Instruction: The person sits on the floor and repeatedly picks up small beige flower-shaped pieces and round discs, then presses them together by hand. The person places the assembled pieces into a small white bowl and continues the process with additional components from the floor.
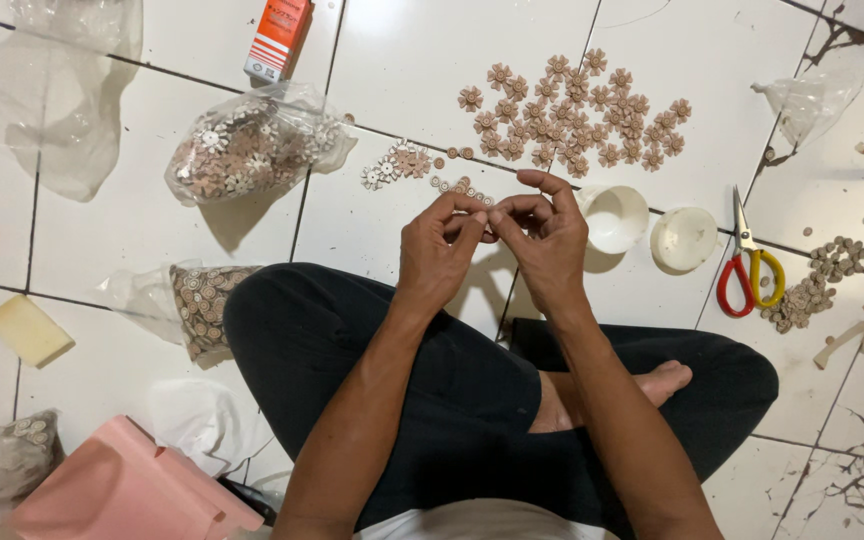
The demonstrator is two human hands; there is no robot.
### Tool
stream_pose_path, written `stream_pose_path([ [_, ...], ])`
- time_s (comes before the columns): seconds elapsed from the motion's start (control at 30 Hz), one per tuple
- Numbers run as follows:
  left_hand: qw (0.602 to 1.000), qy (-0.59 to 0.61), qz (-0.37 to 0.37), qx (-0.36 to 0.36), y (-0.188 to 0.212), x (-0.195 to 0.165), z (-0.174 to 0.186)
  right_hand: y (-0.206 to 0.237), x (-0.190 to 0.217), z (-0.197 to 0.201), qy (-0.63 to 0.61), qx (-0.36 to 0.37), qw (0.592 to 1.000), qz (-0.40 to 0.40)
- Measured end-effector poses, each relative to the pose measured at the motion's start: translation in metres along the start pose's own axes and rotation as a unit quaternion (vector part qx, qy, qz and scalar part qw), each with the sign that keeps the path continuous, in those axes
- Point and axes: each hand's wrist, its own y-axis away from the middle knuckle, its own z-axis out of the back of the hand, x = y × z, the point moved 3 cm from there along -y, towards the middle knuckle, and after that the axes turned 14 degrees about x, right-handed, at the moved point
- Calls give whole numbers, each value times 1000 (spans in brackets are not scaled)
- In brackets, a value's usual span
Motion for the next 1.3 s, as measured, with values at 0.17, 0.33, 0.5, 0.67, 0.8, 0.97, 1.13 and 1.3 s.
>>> stream_pose_path([
  [0.17,998,49,36,7,-3,4,1,3,-3,9,7,-6,1000,-18],
  [0.33,992,121,15,27,-3,6,1,4,-4,14,13,-8,1000,-3],
  [0.5,990,118,17,74,-2,3,0,6,0,10,17,-7,1000,4],
  [0.67,991,117,36,58,-2,1,-3,11,4,9,76,-10,997,24],
  [0.8,994,83,41,53,0,2,-1,10,4,7,39,15,998,41],
  [0.97,992,100,52,59,-1,6,-1,8,3,10,44,14,999,25],
  [1.13,991,111,50,55,-3,8,-3,7,4,11,61,5,998,19],
  [1.3,992,74,98,-7,-3,8,3,-33,9,19,156,-34,987,35],
])
